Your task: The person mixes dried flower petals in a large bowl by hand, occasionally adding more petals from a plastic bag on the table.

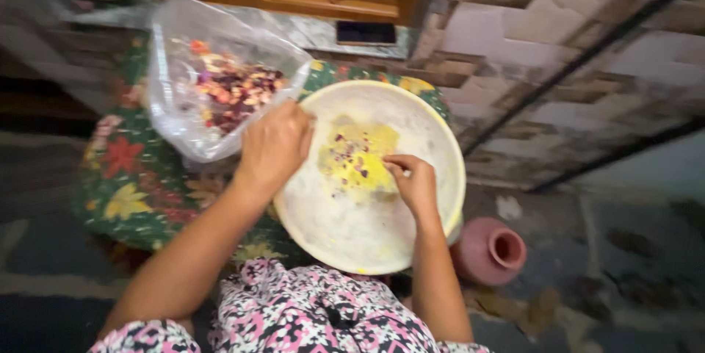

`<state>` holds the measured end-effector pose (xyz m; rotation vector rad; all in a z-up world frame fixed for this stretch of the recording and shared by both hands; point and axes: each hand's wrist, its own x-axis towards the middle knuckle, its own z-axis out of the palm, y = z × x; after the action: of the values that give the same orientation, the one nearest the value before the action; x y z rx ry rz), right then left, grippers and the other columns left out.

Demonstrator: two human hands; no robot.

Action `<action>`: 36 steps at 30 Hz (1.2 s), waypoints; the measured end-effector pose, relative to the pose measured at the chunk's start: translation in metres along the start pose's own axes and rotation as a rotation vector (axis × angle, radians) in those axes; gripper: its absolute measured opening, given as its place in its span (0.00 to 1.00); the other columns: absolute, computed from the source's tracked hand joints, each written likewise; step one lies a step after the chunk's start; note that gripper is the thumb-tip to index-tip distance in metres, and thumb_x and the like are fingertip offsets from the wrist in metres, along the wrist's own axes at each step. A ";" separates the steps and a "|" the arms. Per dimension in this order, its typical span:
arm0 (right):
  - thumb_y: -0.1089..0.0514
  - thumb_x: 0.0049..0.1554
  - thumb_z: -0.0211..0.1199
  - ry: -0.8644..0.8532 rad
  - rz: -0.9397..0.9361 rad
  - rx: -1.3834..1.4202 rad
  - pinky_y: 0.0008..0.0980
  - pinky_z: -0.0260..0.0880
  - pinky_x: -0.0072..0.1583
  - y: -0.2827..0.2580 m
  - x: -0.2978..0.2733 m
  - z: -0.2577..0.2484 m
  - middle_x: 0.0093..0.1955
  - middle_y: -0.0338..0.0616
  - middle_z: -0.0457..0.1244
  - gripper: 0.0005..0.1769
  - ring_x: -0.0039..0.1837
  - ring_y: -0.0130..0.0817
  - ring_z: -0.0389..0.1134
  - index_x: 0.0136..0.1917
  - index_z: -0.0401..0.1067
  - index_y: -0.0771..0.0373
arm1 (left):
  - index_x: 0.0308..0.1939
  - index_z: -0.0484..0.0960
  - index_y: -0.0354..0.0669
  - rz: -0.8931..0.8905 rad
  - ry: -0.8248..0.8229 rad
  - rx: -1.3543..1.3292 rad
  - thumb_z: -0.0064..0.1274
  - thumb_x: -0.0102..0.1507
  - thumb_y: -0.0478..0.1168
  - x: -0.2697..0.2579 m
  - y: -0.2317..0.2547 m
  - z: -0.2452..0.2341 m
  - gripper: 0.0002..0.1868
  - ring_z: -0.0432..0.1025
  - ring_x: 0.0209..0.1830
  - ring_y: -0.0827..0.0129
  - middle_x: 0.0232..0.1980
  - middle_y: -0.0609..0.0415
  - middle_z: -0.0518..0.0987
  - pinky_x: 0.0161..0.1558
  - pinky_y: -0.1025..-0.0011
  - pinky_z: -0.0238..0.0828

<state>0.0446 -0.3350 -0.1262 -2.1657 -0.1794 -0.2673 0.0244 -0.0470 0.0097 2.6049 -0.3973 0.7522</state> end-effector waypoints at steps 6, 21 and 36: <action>0.55 0.51 0.70 -0.324 0.119 -0.429 0.40 0.73 0.51 0.010 0.029 0.028 0.48 0.44 0.73 0.12 0.48 0.42 0.74 0.50 0.84 0.52 | 0.52 0.84 0.38 -0.179 -0.158 -0.317 0.59 0.60 0.38 -0.069 0.001 0.071 0.17 0.76 0.46 0.48 0.46 0.43 0.81 0.48 0.56 0.73; 0.53 0.46 0.71 -0.263 0.108 -0.666 0.44 0.73 0.49 0.021 0.039 0.087 0.42 0.42 0.72 0.09 0.48 0.44 0.73 0.42 0.82 0.54 | 0.62 0.78 0.38 -0.139 -0.092 -0.336 0.56 0.63 0.45 -0.109 -0.031 0.115 0.24 0.70 0.67 0.53 0.61 0.44 0.80 0.68 0.49 0.56; 0.61 0.52 0.74 0.097 -0.251 -0.196 0.36 0.69 0.44 -0.193 0.102 0.043 0.42 0.44 0.73 0.06 0.40 0.36 0.70 0.45 0.82 0.61 | 0.59 0.80 0.38 -0.119 -0.035 -0.461 0.60 0.59 0.40 -0.108 -0.037 0.113 0.24 0.73 0.61 0.52 0.57 0.44 0.81 0.64 0.52 0.62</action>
<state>0.1043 -0.1866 0.0282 -2.3174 -0.3846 -0.5518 0.0008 -0.0484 -0.1490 2.1872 -0.3709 0.5036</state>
